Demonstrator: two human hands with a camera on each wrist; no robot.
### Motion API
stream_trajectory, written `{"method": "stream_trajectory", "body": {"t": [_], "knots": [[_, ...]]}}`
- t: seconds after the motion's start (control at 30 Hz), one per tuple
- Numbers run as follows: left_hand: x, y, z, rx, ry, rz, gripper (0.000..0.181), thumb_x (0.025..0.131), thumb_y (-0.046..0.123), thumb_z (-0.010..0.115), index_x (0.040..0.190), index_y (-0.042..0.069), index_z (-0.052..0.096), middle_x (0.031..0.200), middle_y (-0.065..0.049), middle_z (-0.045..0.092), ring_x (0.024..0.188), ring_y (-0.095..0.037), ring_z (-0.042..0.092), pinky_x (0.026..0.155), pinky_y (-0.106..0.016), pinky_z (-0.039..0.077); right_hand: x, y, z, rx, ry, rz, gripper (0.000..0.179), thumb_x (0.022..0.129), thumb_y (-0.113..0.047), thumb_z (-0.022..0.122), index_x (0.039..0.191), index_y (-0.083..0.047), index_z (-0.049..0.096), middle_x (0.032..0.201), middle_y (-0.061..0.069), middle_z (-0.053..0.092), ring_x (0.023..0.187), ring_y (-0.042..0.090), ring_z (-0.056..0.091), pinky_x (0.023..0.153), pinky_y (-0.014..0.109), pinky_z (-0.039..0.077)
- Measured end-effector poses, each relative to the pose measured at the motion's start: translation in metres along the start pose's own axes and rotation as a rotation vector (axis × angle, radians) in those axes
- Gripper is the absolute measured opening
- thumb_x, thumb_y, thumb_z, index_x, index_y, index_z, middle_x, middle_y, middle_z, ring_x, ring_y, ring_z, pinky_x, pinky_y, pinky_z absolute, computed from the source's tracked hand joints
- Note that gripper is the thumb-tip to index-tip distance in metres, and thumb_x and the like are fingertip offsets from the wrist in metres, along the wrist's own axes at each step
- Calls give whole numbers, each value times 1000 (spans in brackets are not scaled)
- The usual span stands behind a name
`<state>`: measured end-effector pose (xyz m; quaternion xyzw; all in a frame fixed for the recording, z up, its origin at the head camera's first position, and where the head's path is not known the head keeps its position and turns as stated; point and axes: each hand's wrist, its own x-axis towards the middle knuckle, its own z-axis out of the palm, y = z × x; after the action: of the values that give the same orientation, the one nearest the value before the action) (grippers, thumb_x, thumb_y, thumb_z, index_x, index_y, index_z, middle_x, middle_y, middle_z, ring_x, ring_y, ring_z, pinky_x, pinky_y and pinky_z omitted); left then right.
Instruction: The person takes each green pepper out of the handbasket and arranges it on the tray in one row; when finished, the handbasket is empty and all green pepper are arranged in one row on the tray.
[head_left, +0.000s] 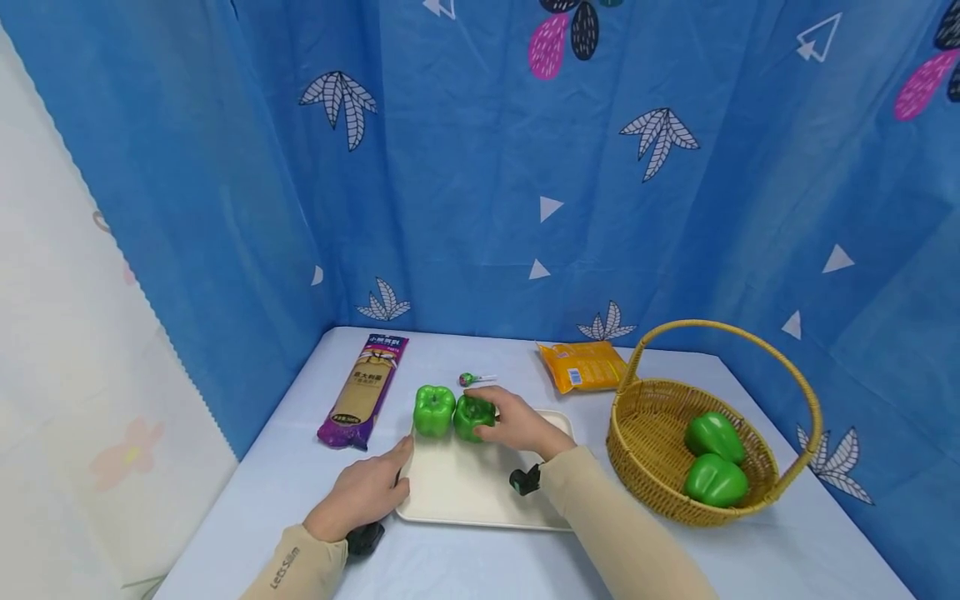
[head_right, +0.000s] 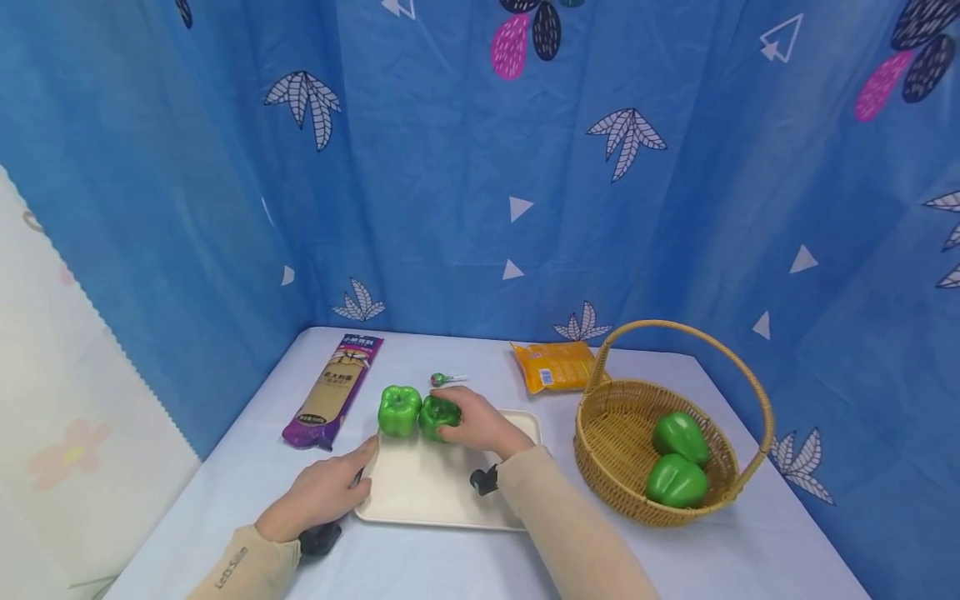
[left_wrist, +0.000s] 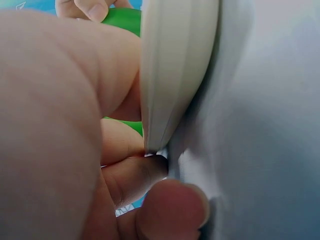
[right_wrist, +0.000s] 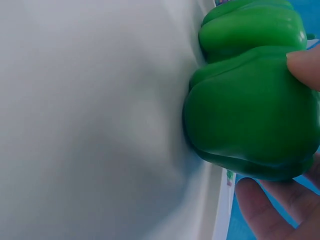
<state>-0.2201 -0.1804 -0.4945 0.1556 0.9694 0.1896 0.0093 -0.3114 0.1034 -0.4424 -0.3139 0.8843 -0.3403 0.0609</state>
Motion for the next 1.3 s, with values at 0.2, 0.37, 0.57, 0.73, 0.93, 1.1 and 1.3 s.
{"method": "stream_trajectory", "body": {"t": [0.2,0.37,0.57,0.73,0.93,1.1,1.3], "knots": [[0,1,-1,-3,-5,-3,68,95,26,62,156,5,43,158,-9,49,106,-18,68,87,-49,58,-8,1,0,21,-2,10,73,95,-24,73,160,-22,40,164,7,38,146,33,43,104,58,50],[-1,2,1,-7,-19,-6,69,95,26,63,157,5,42,158,-9,49,103,-16,67,85,-49,59,-26,3,-11,40,27,40,82,94,-30,74,164,-28,31,170,3,27,155,32,29,113,62,41],[-1,2,5,-2,-16,6,69,95,27,63,157,5,42,158,-9,49,104,-18,68,85,-49,59,-68,5,-59,-65,185,19,72,95,-28,73,159,-23,41,167,7,35,147,37,41,107,59,48],[-1,0,4,15,-5,5,69,95,27,63,157,5,42,158,-9,49,112,-23,69,87,-50,59,-107,5,-112,-146,324,45,59,97,-24,71,153,-20,51,162,9,41,140,38,47,100,58,53],[0,-3,-2,28,-11,0,69,96,27,63,157,3,41,159,-10,48,115,-25,68,87,-51,58,-150,28,-154,-211,459,137,44,102,-22,64,144,-10,59,156,16,47,134,41,51,97,59,54],[-1,-3,-4,17,-24,-6,69,96,26,62,157,4,41,159,-10,48,115,-25,68,87,-52,58,-170,54,-172,-282,556,258,39,103,-20,56,137,-2,63,149,26,49,122,47,56,88,61,53],[-2,1,-2,5,-33,-10,69,96,26,62,158,4,40,159,-9,48,118,-25,68,90,-52,57,-178,93,-157,-408,637,578,40,102,-26,54,131,0,66,137,34,52,116,57,51,87,75,37]]}}
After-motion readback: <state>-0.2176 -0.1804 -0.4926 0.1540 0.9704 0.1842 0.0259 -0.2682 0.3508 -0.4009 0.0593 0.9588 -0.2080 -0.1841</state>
